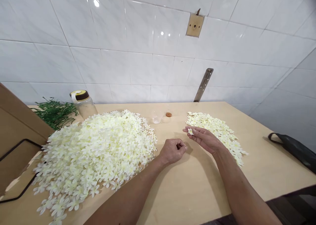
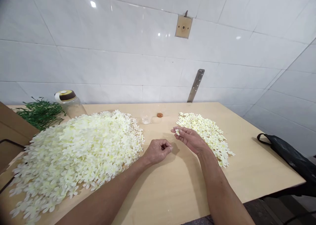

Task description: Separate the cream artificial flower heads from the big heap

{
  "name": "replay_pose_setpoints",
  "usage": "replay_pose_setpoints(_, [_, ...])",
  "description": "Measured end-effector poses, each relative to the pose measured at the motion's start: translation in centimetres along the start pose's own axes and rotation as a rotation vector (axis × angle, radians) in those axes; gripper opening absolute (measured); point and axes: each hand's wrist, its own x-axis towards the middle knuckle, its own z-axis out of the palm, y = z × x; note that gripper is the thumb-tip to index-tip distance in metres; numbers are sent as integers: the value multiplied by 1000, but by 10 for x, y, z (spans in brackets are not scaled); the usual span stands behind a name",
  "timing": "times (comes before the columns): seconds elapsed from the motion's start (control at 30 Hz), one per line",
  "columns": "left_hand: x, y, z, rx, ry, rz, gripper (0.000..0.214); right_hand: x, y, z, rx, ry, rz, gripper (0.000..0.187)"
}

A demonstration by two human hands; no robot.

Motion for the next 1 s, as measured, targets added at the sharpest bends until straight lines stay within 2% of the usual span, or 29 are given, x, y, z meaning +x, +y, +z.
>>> replay_pose_setpoints(0.13, [0,-2,0,12,7,2,13,2,6,-8,-66,-9,9,38])
replay_pose_setpoints(0.33, [0,-5,1,18,11,8,12,7,14,-10,-85,46,-28,42])
replay_pose_setpoints(0.6, [0,-7,2,19,17,11,11,14,26,0,-188,105,-100,47])
replay_pose_setpoints(0.83, [0,-6,1,38,16,10,11,17,31,20,-434,201,-158,40])
replay_pose_setpoints(1.0, [0,-2,0,24,10,-6,11,16,30,26,-464,245,-161,38])
